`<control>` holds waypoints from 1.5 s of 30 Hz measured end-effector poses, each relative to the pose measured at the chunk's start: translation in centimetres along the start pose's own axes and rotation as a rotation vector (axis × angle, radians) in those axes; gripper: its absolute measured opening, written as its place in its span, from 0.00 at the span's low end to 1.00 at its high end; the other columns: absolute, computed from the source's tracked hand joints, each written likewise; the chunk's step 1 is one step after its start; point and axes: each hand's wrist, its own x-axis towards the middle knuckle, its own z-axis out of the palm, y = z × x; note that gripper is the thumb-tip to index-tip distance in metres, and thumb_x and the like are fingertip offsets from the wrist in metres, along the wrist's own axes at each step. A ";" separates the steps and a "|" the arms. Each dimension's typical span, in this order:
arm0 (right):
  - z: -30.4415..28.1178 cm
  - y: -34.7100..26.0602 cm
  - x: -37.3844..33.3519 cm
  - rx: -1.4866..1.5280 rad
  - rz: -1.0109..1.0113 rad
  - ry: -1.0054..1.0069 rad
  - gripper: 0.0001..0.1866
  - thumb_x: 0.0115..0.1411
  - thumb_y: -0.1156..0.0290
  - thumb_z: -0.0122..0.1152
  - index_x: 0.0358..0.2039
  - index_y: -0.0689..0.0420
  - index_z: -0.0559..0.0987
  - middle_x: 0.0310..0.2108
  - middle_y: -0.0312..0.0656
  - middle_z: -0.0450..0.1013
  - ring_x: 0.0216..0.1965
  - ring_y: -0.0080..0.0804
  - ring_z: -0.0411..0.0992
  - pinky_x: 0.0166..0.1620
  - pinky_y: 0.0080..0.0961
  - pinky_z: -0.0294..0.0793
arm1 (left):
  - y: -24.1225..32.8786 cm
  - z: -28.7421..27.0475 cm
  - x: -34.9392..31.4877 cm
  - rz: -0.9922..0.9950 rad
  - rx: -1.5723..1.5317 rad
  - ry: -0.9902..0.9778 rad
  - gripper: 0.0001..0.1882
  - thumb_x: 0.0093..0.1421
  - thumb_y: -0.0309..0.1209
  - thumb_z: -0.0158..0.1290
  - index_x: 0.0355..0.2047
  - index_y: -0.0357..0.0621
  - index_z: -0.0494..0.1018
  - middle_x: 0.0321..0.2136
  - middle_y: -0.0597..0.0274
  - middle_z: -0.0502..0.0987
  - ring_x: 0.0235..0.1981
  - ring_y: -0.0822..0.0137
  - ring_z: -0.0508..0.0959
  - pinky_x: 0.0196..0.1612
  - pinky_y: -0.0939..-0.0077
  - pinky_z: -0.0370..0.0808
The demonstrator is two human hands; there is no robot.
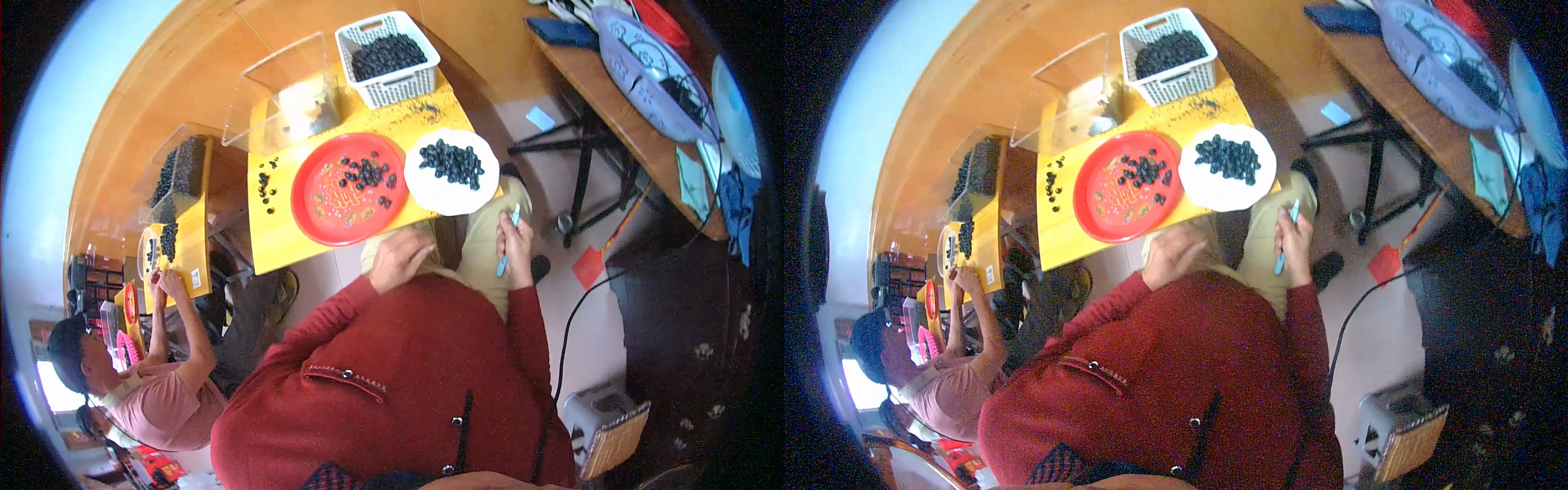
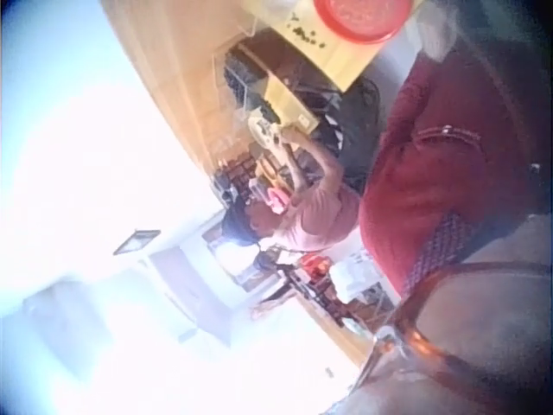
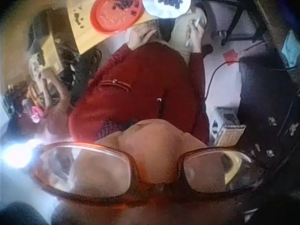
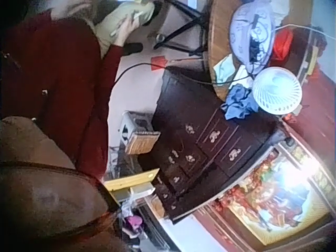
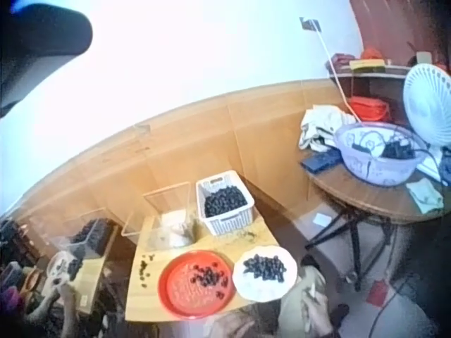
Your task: The person sorts blueberries by picking them up and moving them between containers or to a different area of a tray, using tweezers.
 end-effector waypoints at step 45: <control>-2.1 -0.1 -2.4 0.086 -0.042 0.054 0.10 0.63 0.63 0.56 0.28 0.54 0.72 0.19 0.28 0.65 0.10 0.11 0.56 0.11 0.12 0.53 | -1.6 0.5 10.6 -0.702 -1.365 -0.052 0.10 0.60 0.22 0.54 0.43 0.35 0.74 0.34 0.57 0.78 0.34 0.68 0.79 0.42 0.76 0.80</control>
